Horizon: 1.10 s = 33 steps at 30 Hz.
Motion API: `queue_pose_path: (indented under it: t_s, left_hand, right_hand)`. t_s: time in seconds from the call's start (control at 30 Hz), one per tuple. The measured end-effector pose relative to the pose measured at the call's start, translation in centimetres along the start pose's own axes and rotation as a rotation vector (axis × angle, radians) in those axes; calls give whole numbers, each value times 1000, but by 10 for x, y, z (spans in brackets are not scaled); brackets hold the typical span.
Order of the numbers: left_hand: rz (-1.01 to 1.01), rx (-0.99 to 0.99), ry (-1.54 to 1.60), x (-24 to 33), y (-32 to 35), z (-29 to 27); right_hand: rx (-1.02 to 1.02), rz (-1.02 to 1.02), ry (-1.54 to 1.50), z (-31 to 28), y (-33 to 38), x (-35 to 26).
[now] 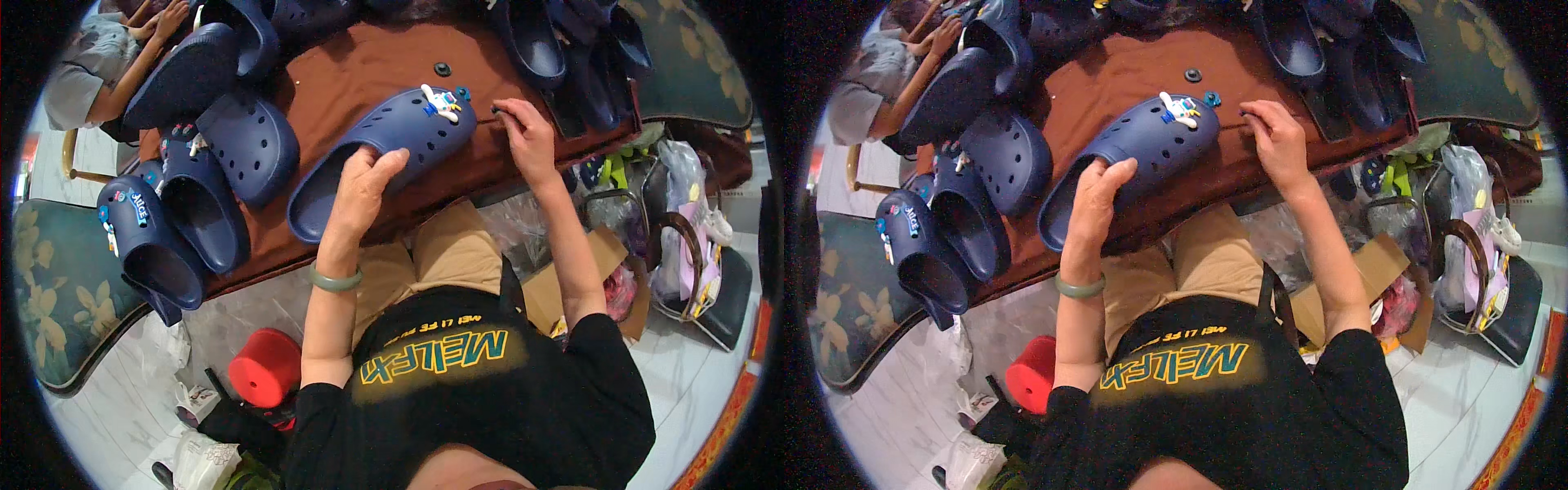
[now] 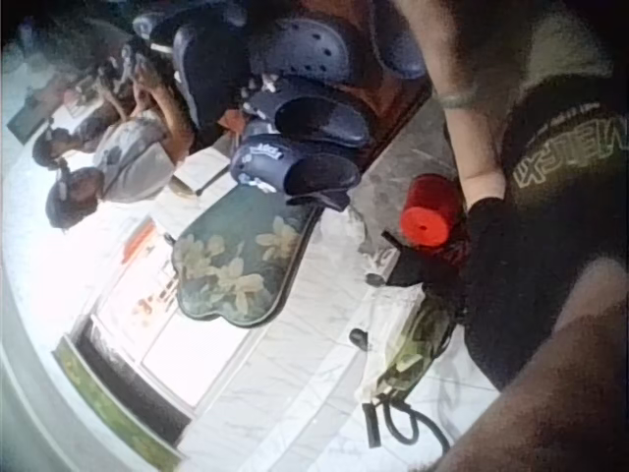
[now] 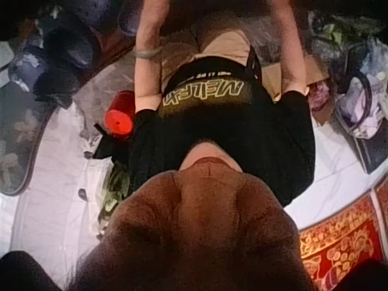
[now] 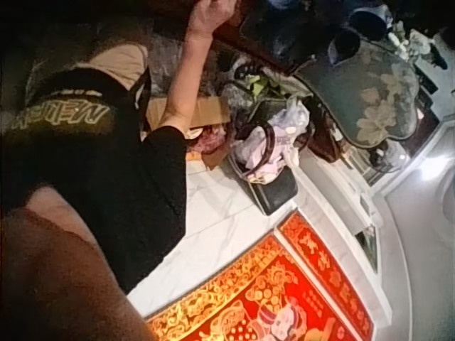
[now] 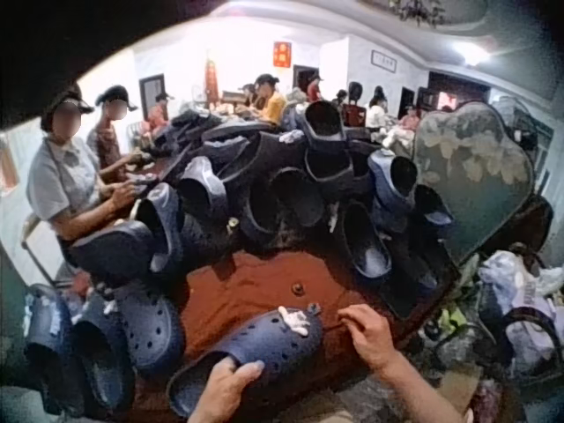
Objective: Attaching decorative charms to navy blue clog-style shoes.
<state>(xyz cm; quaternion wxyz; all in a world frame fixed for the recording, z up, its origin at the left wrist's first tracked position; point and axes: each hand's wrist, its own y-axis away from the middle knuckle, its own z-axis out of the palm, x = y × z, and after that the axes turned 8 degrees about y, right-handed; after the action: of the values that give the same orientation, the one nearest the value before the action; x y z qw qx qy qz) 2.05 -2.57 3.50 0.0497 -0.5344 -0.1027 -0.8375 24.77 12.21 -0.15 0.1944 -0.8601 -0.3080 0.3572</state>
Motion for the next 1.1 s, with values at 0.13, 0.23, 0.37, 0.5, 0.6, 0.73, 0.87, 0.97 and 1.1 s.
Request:
queue_pose_path:
  t_s: [0.13, 0.23, 0.37, 0.5, 0.6, 0.73, 0.87, 0.97, 1.1]
  left_hand:
    - [86, -77, -316, -4, 19, 5]
    - [267, -99, -435, -17, 35, 13]
    - [428, -96, -497, -27, 39, 14]
    - [391, -176, -585, -32, 41, 7]
    - [422, -136, -538, -30, 39, 8]
    - [530, -108, -511, -30, 38, 8]
    - [517, -115, -516, -30, 38, 8]
    - [550, -114, -520, -31, 38, 8]
    - [562, -148, -526, -38, 36, 7]
  right_hand:
    - [42, -49, -263, -10, 2, -53]
    - [-2, -208, -379, -5, -9, -86]
    - [-38, -606, -162, -4, -33, -110]
    - [-114, -638, -171, 6, -33, -118]
    - [-92, -610, -68, 2, -34, -117]
    - [-92, -726, 16, -5, -33, -117]
    - [-77, -755, 166, -9, -28, -123]
    - [-164, -719, 240, -14, -27, -129]
    - [-272, -690, 233, -17, -27, -137]
